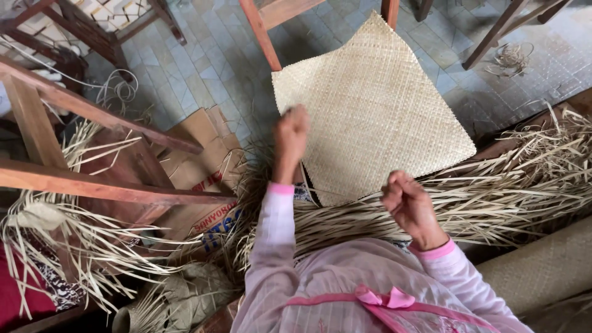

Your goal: A person is weaving a mat using dried plant fibers and a small wooden tool to guide the strands.

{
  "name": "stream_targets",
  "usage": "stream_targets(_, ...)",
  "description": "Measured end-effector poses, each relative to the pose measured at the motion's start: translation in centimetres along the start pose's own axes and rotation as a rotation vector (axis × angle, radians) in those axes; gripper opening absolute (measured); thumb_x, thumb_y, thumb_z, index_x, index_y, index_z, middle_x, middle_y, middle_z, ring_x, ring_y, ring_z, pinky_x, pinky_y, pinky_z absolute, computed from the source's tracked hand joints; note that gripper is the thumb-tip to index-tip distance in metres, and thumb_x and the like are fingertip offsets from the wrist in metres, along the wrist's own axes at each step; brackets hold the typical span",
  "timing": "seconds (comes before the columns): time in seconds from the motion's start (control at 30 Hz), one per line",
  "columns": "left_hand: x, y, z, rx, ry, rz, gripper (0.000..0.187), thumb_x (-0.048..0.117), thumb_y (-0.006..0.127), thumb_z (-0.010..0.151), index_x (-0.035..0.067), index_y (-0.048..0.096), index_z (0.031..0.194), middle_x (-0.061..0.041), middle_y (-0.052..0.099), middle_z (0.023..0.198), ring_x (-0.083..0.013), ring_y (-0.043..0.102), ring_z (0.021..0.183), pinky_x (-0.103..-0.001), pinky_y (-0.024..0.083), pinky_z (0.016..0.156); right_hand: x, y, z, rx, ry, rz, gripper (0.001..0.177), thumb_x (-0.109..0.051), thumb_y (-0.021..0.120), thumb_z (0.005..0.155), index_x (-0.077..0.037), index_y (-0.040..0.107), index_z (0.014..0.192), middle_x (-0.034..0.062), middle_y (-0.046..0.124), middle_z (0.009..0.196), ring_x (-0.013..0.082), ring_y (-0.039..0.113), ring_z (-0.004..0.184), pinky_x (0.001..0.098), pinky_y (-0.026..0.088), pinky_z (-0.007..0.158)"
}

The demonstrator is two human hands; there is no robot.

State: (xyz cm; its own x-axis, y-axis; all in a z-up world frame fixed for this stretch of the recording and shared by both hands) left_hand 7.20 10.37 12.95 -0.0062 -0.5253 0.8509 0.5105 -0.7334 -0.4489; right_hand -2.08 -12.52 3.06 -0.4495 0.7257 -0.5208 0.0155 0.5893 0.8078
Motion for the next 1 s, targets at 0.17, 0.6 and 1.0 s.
stream_targets(0.17,9.8,2.4,-11.9,-0.922,0.344,-0.191,0.038,0.012,0.065,0.075,-0.011,0.054,0.103,-0.034,0.057,0.094,-0.0484,0.056,0.088,-0.054,0.044,0.080,-4.2,1.3,1.5,-0.127,-0.328,0.095,0.011,-0.019,0.037,0.096,-0.011,0.045,0.098,-0.0011,0.052,0.074,0.0091,0.052,0.072,0.0248,0.044,0.078)
stream_targets(0.6,-6.1,-25.8,-13.1,0.450,0.050,0.858,0.016,0.013,0.052,0.093,0.000,0.059,0.087,-0.014,0.056,0.084,-0.0240,0.057,0.056,-0.035,0.047,0.046,-15.8,-19.3,-4.3,0.326,-0.567,0.325,0.011,-0.005,0.071,0.080,-0.007,0.060,0.083,0.0018,0.062,0.080,0.0083,0.060,0.080,0.0227,0.053,0.088)
stream_targets(1.0,-8.9,-25.8,-19.3,0.153,-0.043,0.791,0.026,-0.019,0.047,0.079,-0.005,0.061,0.095,-0.020,0.063,0.090,-0.0253,0.061,0.062,-0.028,0.055,0.044,-15.0,-41.6,-6.4,0.565,-0.517,-0.500,0.035,-0.036,0.055,0.084,-0.014,0.054,0.110,0.0006,0.055,0.112,0.0112,0.052,0.109,0.0204,0.044,0.095)
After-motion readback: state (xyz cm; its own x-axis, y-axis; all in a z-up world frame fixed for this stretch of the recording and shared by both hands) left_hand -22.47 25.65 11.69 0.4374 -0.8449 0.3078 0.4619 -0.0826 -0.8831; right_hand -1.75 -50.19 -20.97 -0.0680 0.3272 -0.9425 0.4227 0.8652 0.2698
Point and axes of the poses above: each hand's wrist, its own z-axis towards the middle knuckle, its own y-axis out of the palm, x = y × z, the point moved 7 cm from there along z, towards the middle knuckle
